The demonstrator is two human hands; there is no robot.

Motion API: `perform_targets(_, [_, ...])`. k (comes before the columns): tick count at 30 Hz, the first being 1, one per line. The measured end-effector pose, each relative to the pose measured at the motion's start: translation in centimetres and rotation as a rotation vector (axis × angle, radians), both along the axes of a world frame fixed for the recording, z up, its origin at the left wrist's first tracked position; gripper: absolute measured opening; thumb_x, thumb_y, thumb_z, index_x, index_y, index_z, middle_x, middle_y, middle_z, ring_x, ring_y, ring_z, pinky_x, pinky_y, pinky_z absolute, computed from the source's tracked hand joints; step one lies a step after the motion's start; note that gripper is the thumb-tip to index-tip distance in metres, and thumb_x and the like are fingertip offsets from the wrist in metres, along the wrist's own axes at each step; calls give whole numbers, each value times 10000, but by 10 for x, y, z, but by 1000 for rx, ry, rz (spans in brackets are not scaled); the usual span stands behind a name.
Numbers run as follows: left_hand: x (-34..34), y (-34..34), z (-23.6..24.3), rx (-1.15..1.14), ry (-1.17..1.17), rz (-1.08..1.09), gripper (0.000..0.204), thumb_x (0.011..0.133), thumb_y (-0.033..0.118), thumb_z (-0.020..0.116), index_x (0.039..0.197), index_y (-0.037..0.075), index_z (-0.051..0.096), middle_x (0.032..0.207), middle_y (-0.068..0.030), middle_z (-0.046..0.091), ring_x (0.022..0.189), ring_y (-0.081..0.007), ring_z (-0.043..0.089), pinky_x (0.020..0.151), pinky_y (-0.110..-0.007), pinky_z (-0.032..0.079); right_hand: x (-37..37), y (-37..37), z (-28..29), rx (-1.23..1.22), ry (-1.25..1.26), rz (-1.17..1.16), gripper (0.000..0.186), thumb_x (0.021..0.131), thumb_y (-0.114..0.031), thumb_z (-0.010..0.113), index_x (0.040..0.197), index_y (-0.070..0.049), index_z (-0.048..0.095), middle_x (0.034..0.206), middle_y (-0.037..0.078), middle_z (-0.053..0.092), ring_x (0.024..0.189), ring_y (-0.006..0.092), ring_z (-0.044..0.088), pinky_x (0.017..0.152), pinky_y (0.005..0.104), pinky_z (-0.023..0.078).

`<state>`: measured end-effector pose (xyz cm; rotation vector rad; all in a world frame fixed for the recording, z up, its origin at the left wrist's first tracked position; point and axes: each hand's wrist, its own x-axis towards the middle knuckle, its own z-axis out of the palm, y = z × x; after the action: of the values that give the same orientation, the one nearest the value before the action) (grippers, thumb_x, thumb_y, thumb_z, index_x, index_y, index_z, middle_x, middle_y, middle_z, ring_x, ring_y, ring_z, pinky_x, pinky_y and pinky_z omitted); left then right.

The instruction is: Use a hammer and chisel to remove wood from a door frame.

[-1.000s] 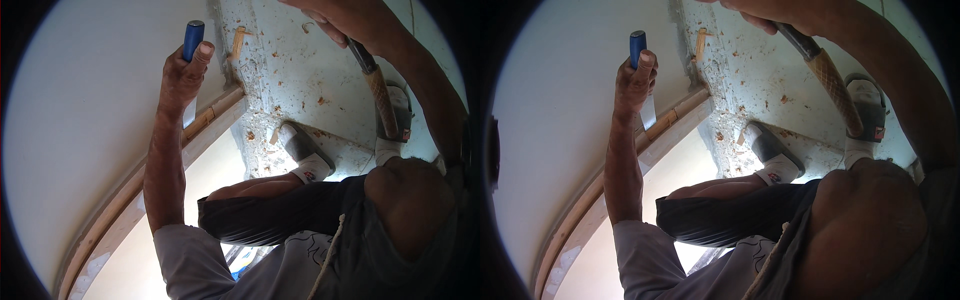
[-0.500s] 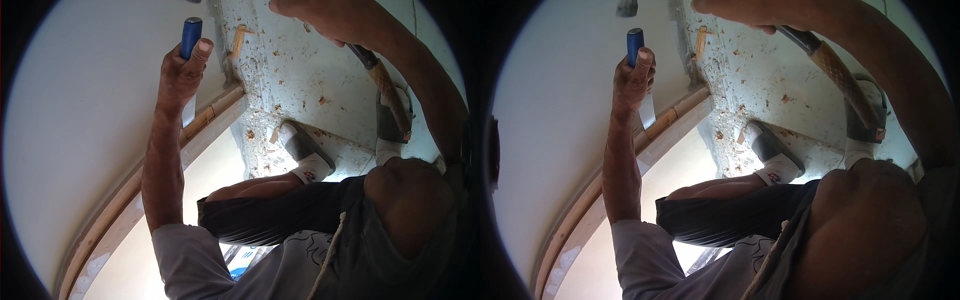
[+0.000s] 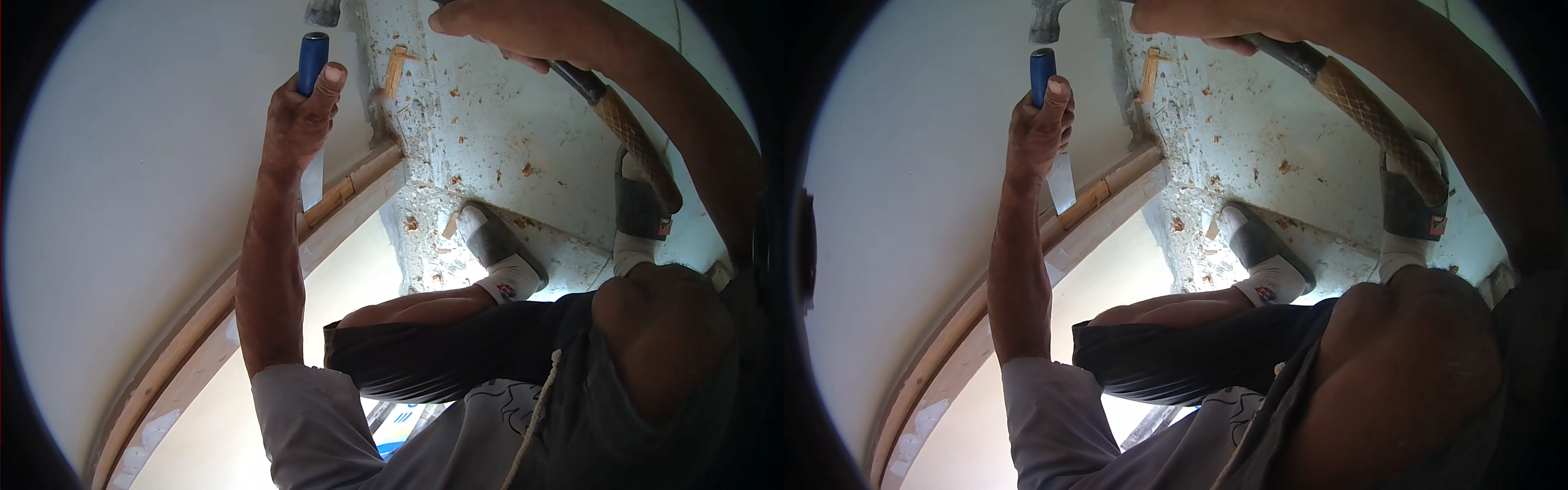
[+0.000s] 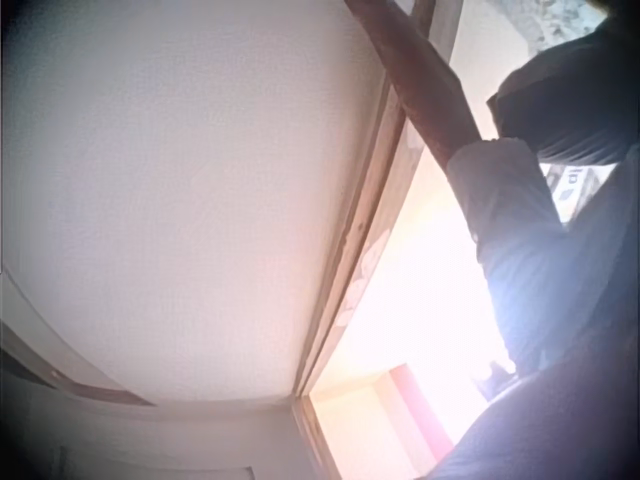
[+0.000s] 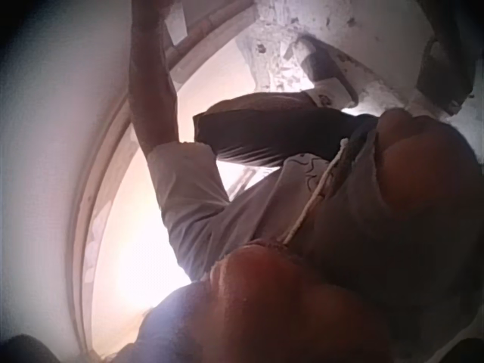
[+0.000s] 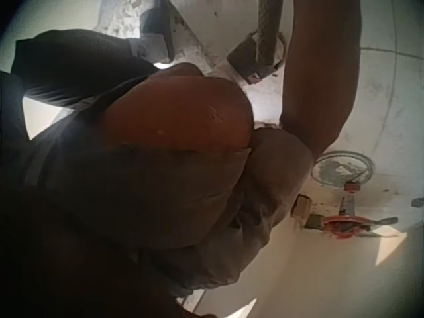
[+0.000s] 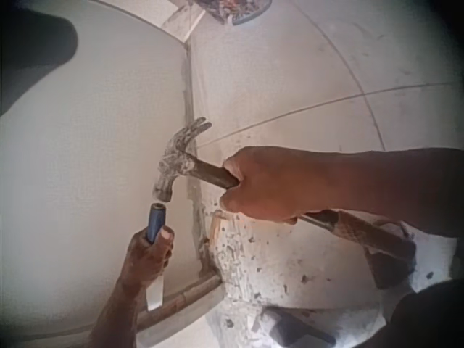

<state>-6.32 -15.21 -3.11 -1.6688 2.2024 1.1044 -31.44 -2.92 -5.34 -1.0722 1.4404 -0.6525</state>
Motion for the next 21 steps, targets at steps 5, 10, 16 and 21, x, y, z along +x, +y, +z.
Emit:
perform_targets(5, [-11,0,-14,39,37,23,632,772,749,575,713,130,462,534,97,333,428,-2,305,373,-192,245,-12,-12,-22,5,-207,-480,258,866,-205,552,720,3,503,562,110,527,396,200,499,408,360,424])
perform_targets(10, [4,1,-2,-1,-5,-13,643,773,753,568,708,123,461,523,98,326,421,-6,301,372,-195,242,-5,-14,-13,-94,-177,-403,245,858,-172,542,669,-30,479,516,79,500,330,161,429,341,328,375])
perform_targets(16, [-10,-1,-11,53,29,18,621,782,727,589,700,125,457,518,101,332,418,-4,295,372,-198,238,-10,-8,-21,-96,-193,-407,237,855,-167,540,675,-25,482,511,78,497,334,164,434,345,329,379])
perform_targets(21, [3,-4,-3,2,-1,27,628,787,740,566,705,127,458,517,102,326,416,-5,289,369,-200,229,-9,-20,-25,-147,-254,-391,231,852,-163,539,679,-21,484,507,76,494,338,166,437,348,330,382])
